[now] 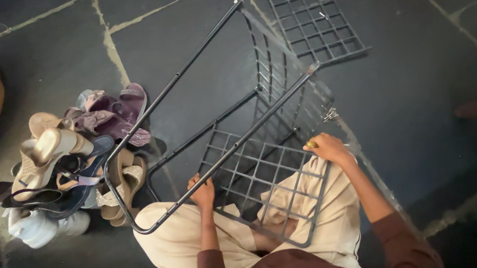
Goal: The person sits on the floor and assembles a metal wire rack using a screwdriver. They insert screws into the frame joints and tighten them to secure the structure.
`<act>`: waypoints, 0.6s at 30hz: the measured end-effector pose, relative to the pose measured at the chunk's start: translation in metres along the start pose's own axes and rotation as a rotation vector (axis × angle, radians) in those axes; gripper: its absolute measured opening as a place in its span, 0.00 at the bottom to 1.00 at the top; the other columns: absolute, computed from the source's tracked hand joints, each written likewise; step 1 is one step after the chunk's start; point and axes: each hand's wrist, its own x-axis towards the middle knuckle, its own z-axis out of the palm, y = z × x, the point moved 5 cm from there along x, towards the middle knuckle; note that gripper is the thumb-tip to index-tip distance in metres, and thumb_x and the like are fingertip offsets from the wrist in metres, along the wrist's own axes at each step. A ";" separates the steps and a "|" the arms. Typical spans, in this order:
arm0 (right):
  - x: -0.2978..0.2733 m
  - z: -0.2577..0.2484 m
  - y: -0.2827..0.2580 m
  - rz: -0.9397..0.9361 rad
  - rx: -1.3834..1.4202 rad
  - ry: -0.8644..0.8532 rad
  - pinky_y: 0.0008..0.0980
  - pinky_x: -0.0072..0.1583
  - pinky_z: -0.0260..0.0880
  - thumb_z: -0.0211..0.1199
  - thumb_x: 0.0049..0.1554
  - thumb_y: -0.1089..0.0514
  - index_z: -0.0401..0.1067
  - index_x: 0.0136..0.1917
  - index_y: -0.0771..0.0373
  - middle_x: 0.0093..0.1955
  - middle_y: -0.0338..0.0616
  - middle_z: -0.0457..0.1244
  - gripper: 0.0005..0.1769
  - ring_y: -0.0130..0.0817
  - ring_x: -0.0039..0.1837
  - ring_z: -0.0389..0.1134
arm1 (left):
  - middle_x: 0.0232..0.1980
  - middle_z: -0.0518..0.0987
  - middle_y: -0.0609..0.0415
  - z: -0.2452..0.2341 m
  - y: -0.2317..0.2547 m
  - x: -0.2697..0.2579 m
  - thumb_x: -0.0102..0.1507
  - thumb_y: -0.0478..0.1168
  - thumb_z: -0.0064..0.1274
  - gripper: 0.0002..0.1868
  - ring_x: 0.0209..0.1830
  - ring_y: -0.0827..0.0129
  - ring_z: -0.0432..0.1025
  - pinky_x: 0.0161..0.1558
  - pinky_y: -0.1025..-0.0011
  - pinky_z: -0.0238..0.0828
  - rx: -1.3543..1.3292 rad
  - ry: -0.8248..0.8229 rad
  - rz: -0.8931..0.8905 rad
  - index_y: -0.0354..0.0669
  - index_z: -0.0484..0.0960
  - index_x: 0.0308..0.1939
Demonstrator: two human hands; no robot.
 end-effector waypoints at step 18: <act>-0.036 -0.041 -0.103 -0.090 -0.127 0.233 0.49 0.43 0.69 0.66 0.57 0.45 0.80 0.46 0.50 0.36 0.49 0.69 0.10 0.52 0.42 0.72 | 0.65 0.73 0.37 -0.008 0.011 -0.017 0.62 0.49 0.60 0.07 0.68 0.44 0.65 0.63 0.51 0.64 -0.087 0.005 0.121 0.55 0.89 0.38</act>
